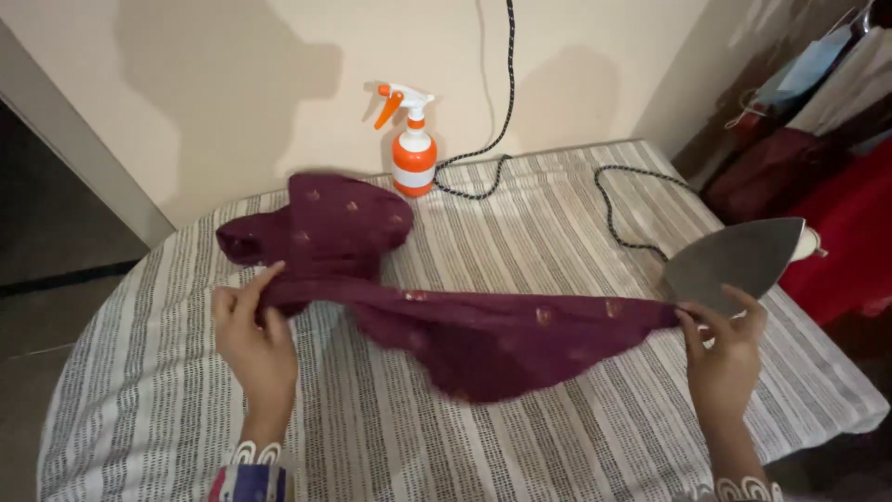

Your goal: Spreading a purple garment on an ironing board and spraying it with water to prepare for ironing.

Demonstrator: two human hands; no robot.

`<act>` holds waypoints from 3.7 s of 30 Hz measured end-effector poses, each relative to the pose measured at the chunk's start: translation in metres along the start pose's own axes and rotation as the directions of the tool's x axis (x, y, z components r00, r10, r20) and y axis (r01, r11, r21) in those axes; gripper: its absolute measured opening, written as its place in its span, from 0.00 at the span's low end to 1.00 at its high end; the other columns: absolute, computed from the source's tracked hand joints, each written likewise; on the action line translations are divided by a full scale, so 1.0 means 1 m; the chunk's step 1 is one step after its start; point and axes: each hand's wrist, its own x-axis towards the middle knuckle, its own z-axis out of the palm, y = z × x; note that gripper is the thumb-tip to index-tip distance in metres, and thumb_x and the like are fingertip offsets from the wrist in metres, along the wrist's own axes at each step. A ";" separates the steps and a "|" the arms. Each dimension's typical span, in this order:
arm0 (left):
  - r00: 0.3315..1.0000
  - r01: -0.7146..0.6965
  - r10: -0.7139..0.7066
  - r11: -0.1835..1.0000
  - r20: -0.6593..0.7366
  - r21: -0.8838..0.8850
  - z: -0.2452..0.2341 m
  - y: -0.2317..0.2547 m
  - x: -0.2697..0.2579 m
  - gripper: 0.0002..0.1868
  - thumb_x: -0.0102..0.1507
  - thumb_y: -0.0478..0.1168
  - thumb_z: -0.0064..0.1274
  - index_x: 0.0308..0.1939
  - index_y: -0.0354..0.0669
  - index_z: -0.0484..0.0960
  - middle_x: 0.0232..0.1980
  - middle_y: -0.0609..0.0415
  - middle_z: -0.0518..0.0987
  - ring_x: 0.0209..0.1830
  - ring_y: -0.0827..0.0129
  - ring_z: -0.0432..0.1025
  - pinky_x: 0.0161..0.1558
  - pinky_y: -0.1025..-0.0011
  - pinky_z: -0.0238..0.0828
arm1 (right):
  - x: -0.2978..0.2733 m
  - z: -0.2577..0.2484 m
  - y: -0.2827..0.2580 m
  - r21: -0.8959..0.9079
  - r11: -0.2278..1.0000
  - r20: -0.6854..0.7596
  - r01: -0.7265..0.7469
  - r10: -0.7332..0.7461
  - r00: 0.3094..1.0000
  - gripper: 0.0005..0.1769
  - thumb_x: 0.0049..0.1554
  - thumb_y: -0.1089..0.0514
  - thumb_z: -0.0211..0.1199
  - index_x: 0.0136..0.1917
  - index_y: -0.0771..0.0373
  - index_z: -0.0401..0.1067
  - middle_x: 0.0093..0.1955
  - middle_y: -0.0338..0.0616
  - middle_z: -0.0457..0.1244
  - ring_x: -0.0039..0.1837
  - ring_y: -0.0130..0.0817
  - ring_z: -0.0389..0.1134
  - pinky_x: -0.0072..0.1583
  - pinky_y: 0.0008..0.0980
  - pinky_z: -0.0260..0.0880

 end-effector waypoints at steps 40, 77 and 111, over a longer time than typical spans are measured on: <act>0.935 -0.326 0.349 0.915 0.062 -0.238 0.023 -0.094 0.026 0.24 0.77 0.41 0.28 0.76 0.40 0.65 0.79 0.43 0.66 0.84 0.47 0.52 0.83 0.56 0.40 | 0.018 0.098 -0.010 0.579 0.806 0.085 -0.123 0.090 0.992 0.08 0.62 0.69 0.66 0.56 0.69 0.79 0.57 0.51 0.71 0.58 0.33 0.71 0.58 0.33 0.72; 0.772 -0.344 0.114 0.902 0.625 0.260 -0.023 -0.089 -0.156 0.20 0.48 0.36 0.57 0.45 0.47 0.85 0.48 0.44 0.79 0.40 0.50 0.77 0.41 0.57 0.77 | -0.131 0.015 0.089 0.019 0.999 0.408 0.043 -0.047 0.912 0.04 0.54 0.61 0.68 0.44 0.58 0.81 0.47 0.43 0.70 0.52 0.41 0.70 0.56 0.38 0.72; 0.940 -0.295 0.342 0.798 0.009 0.526 0.067 -0.098 0.061 0.45 0.48 0.54 0.63 0.66 0.36 0.70 0.60 0.36 0.74 0.66 0.39 0.64 0.62 0.46 0.61 | -0.014 0.211 -0.210 0.624 0.685 0.665 -0.376 -0.213 0.716 0.14 0.58 0.56 0.65 0.56 0.61 0.77 0.55 0.44 0.72 0.51 0.39 0.76 0.52 0.35 0.77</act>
